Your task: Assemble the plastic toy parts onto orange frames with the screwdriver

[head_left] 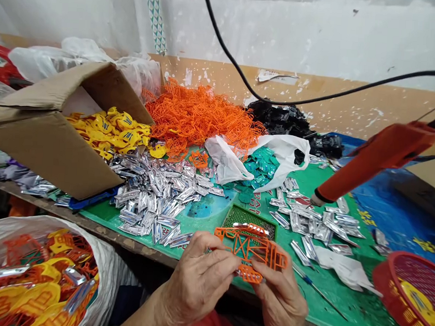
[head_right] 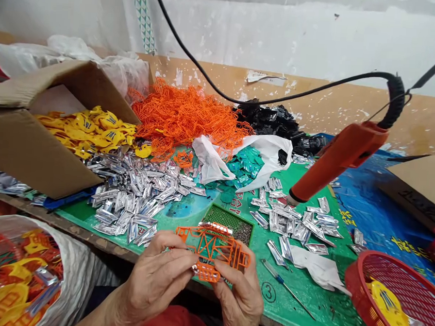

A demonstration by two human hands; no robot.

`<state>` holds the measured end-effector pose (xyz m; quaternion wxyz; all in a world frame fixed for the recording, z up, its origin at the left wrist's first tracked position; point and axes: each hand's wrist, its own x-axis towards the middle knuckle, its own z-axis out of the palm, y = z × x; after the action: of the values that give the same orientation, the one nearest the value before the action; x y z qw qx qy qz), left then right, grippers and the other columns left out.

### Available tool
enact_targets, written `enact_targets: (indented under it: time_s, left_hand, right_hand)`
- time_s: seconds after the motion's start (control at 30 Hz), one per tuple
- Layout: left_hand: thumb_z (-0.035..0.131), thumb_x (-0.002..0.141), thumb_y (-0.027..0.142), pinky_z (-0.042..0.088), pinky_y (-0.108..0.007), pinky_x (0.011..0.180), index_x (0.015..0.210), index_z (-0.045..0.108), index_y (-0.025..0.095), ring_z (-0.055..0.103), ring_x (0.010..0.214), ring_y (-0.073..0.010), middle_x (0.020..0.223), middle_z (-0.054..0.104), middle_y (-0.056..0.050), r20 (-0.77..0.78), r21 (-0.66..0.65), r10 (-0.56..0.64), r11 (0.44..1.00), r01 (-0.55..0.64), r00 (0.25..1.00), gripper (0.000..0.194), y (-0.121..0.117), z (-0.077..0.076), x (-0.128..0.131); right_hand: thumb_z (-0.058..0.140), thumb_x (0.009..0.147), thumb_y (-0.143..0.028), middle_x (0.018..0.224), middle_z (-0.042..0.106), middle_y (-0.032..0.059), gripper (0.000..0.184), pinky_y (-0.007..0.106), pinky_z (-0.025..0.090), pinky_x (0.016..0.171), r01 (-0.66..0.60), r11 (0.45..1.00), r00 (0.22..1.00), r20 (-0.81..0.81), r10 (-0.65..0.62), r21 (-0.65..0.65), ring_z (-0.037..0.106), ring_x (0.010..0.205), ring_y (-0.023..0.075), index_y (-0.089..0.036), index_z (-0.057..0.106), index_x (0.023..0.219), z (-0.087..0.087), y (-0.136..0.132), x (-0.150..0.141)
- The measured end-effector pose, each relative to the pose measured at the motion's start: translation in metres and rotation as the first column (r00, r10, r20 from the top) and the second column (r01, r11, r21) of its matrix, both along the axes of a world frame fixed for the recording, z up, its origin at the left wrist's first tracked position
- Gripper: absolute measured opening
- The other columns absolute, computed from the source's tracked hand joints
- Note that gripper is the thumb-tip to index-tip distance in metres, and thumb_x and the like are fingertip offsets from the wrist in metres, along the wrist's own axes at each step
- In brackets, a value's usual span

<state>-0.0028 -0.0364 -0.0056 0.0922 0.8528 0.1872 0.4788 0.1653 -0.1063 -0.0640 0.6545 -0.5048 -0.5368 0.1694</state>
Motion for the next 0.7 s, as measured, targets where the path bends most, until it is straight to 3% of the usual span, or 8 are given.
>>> enact_targets:
  time_s: [0.2,0.37,0.53,0.7]
  left_hand:
    - [0.056,0.083,0.000,0.039,-0.034,0.076,0.114,0.057,0.012,0.052,0.075,-0.0164,0.077,0.070,0.000,-0.023,-0.049,0.017,0.999,-0.018,1.000,0.033,-0.003,0.002,0.001]
    - [0.054,0.088,0.006,0.031,-0.035,0.076,0.096,0.065,0.018,0.049,0.077,-0.0174,0.074,0.065,0.001,-0.169,-0.196,-0.038,0.981,0.004,0.985,0.018,-0.001,0.005,-0.001]
    - [0.055,0.090,0.011,0.026,-0.036,0.076,0.082,0.065,0.019,0.048,0.083,-0.0203,0.074,0.063,0.000,-0.300,-0.322,-0.094,0.947,-0.009,0.949,0.014,-0.003,0.008,-0.007]
    - [0.050,0.088,0.005,0.029,-0.033,0.072,0.080,0.062,0.017,0.049,0.078,-0.0179,0.072,0.061,-0.001,-0.260,-0.373,-0.158,0.926,0.052,0.953,0.019,-0.003,0.006,-0.010]
  right_hand:
    - [0.069,0.079,-0.012,0.124,0.058,0.0062,0.027,0.031,0.058,0.082,0.018,1.000,0.999,0.027,-0.017,-0.009,0.065,0.105,0.0215,-0.029,0.076,0.098,-0.001,-0.001,0.001]
    - [0.071,0.077,-0.015,0.121,0.060,0.0052,0.022,0.031,0.057,0.082,0.015,0.998,1.000,0.007,-0.014,-0.054,0.066,0.102,0.0212,-0.030,0.077,0.091,0.000,-0.001,-0.001]
    - [0.072,0.078,-0.025,0.112,0.062,0.0050,0.008,0.029,0.056,0.081,-0.117,0.979,0.984,-0.149,0.092,-0.169,0.066,0.099,0.0212,-0.029,0.078,0.080,0.008,-0.001,-0.008]
    - [0.074,0.077,-0.036,0.109,0.059,0.0039,0.011,0.029,0.051,0.089,-0.266,0.918,0.942,-0.281,0.182,-0.296,0.062,0.104,0.0206,-0.027,0.077,0.072,0.022,0.000,-0.010]
